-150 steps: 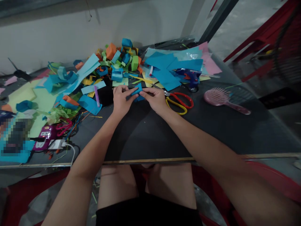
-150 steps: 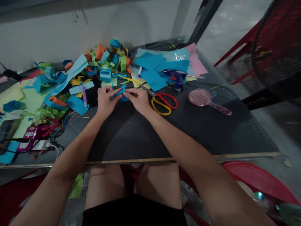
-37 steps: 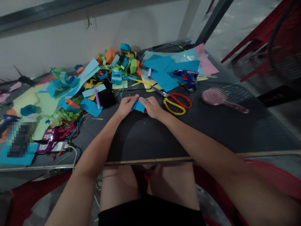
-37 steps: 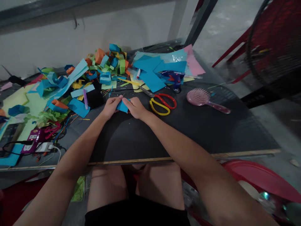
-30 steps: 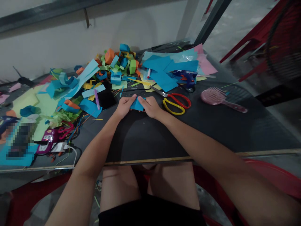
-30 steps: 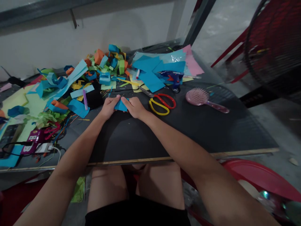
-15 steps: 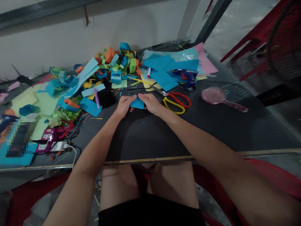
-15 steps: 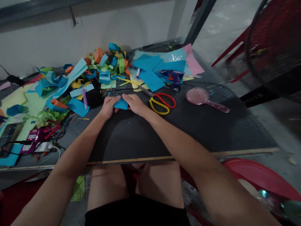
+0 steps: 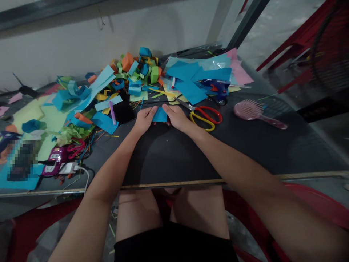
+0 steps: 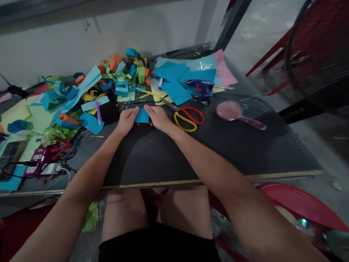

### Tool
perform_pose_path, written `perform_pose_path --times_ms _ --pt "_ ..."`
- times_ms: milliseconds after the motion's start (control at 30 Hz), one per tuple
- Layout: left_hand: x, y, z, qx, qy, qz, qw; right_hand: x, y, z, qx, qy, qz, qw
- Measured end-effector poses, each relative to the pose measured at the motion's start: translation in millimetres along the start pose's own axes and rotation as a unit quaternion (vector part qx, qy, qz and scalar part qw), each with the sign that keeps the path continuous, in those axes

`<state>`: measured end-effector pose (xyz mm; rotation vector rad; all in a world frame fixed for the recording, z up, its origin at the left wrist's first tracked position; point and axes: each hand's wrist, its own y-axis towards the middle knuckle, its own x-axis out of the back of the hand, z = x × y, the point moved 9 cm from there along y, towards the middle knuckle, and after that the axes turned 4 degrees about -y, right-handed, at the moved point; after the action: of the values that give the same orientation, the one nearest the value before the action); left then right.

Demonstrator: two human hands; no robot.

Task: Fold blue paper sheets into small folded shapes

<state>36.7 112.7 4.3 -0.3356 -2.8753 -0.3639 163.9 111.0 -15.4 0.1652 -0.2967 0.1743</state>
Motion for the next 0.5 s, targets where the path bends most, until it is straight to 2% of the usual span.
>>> perform_pose_path --times_ms 133,233,367,500 --pt "0.7 1.0 6.5 0.027 -0.029 -0.011 0.999 4.5 -2.7 11.1 0.028 -0.094 -0.009 0.995" --pt "1.1 2.2 3.6 0.012 -0.030 -0.010 0.999 7.1 -4.9 17.6 0.034 -0.133 -0.023 0.990" --pt "0.5 2.0 -1.9 -0.023 0.002 -0.002 1.000 5.4 -3.7 13.3 0.010 -0.091 0.002 0.996" --pt "-10.2 -1.0 5.3 0.023 -0.044 0.046 0.998 -3.5 -2.1 14.8 0.041 -0.030 0.067 0.996"
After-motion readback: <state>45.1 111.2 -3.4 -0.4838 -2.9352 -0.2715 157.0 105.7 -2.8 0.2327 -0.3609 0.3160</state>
